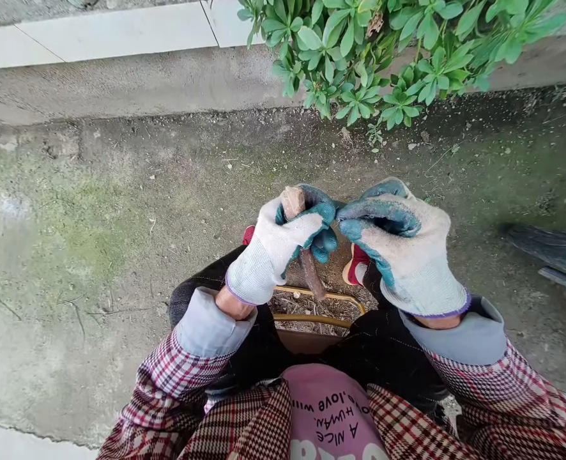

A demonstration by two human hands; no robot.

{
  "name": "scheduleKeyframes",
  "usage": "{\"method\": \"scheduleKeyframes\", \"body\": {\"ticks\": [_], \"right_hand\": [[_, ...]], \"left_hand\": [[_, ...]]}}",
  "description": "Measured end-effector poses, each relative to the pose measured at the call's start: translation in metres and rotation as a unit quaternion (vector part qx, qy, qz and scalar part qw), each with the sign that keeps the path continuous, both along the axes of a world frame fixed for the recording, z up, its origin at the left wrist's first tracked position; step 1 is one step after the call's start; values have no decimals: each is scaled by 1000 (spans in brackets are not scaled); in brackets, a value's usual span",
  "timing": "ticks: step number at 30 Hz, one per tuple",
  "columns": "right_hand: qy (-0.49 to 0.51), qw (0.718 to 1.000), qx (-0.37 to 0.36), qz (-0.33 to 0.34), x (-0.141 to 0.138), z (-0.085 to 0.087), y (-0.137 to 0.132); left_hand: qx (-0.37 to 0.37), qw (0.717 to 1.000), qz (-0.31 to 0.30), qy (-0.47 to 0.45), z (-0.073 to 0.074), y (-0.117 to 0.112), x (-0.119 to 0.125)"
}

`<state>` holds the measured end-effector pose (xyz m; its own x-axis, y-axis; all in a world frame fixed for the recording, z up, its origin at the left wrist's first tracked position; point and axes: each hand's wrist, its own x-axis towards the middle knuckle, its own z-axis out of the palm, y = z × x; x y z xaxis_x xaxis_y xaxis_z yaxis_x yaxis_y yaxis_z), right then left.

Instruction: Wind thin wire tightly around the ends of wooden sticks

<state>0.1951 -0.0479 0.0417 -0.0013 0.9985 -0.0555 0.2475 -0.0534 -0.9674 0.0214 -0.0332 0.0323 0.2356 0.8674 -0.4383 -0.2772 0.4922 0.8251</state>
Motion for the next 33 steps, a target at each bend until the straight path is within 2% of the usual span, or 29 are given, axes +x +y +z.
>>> {"method": "scheduleKeyframes", "body": {"ticks": [4,10,15,20,23,25,27,30,33], "right_hand": [[104,993,-41,-28,-4,-1,1],[209,974,-92,-3,-11,-6,3],[217,970,-105,-37,-17,-7,0],[204,971,-102,-66,0,-9,11],[152,984,-58,-71,7,-9,14],[83,996,-16,-17,8,-7,12],[-42,997,40,53,6,-5,9],[-232,962,90,115,5,-2,7],[-325,932,87,135,4,-1,7]], "left_hand": [[-1,999,-16,-44,-8,-1,0],[12,1000,-17,-9,-13,-1,2],[23,1000,4,17,-11,-1,6],[4,1000,-6,18,0,1,1],[-11,997,-9,70,7,5,-3],[-19,994,-9,107,9,7,-4],[-24,991,-13,130,9,7,-1],[-22,988,-12,150,8,7,4],[-22,986,-10,167,6,7,7]]}}
